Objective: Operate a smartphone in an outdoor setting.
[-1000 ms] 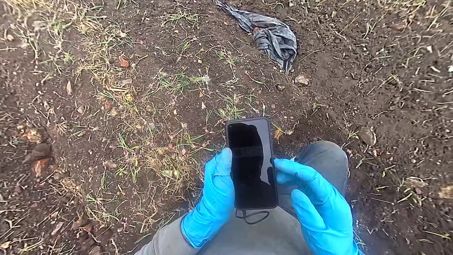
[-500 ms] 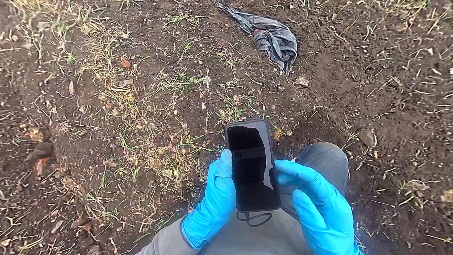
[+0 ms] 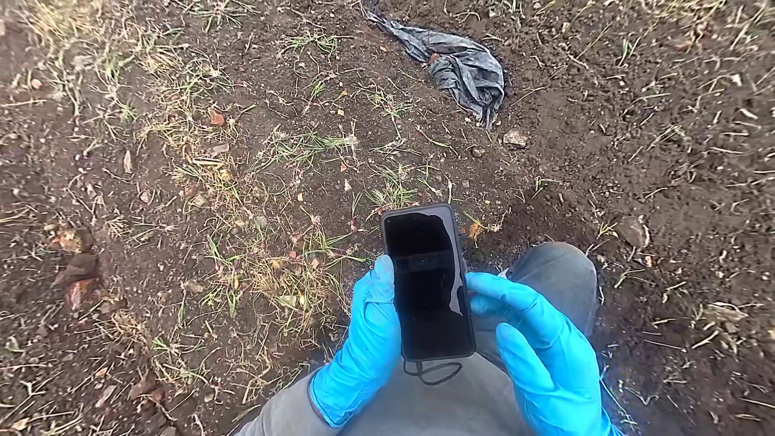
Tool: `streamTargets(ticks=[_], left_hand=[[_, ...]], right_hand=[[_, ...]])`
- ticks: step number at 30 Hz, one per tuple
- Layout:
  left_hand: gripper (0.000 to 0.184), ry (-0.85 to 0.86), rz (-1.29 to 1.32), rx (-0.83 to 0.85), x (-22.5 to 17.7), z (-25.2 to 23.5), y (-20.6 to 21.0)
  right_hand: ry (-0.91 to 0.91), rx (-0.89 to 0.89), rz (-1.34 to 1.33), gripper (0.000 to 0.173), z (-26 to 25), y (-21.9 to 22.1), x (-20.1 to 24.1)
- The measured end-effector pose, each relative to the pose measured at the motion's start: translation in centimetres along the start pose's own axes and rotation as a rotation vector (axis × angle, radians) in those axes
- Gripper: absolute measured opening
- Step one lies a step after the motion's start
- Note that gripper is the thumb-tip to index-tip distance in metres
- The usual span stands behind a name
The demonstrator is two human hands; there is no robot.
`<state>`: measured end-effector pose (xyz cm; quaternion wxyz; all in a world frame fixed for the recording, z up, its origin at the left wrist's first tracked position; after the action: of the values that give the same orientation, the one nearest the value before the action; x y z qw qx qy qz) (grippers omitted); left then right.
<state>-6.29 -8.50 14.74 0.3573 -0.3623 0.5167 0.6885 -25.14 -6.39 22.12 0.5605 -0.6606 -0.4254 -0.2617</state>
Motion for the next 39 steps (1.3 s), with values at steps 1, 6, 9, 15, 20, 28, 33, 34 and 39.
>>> streamTargets(ticks=[1, 6, 9, 15, 20, 28, 33, 34, 39], left_hand=[[0.050, 0.000, 0.007, 0.000, 0.0, 0.0, 0.1], [0.050, 0.020, 0.012, -0.001, -0.3, -0.1, 0.3], [0.049, 0.015, 0.008, -0.001, -0.3, -0.1, 0.3], [0.052, 0.010, -0.024, -0.011, -0.4, -0.2, 0.2], [0.051, 0.025, -0.016, -0.013, -0.6, -0.3, 0.0], [0.051, 0.018, -0.010, -0.007, -0.4, -0.5, -0.5], [0.049, 0.029, -0.002, -0.040, -0.3, -0.6, -0.9], [0.049, 0.026, 0.002, -0.045, -0.2, -0.7, -1.0], [0.051, -0.021, 0.001, -0.022, 0.2, -0.6, -0.8]], right_hand=[[0.000, -0.001, 0.001, 0.042, 0.0, -0.1, 0.0], [0.007, 0.000, 0.003, 0.042, -0.2, -0.2, 0.0], [0.009, 0.001, 0.009, 0.043, -0.2, -0.3, 0.0], [0.005, 0.010, 0.014, 0.042, -0.4, -0.1, 0.0], [0.009, 0.017, 0.013, 0.040, -0.5, 0.2, 0.0], [0.023, 0.014, -0.014, 0.040, -1.2, 0.3, -0.1], [-0.046, -0.011, 0.154, 0.042, -1.7, -0.8, 0.8], [-0.090, -0.012, 0.222, 0.039, -1.8, -0.7, 1.3], [-0.307, 0.124, 0.432, 0.032, -1.5, 2.3, 4.8]])
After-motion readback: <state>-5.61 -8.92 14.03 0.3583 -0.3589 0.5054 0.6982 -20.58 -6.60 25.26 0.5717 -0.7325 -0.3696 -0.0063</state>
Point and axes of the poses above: each hand's wrist, its own z-axis away from the middle knuckle, its own y-axis out of the palm, x = y × z, the point moved 10 cm from there along -z, towards the middle knuckle, and after that the axes turned 12 degrees about z, right-handed, at the moved point
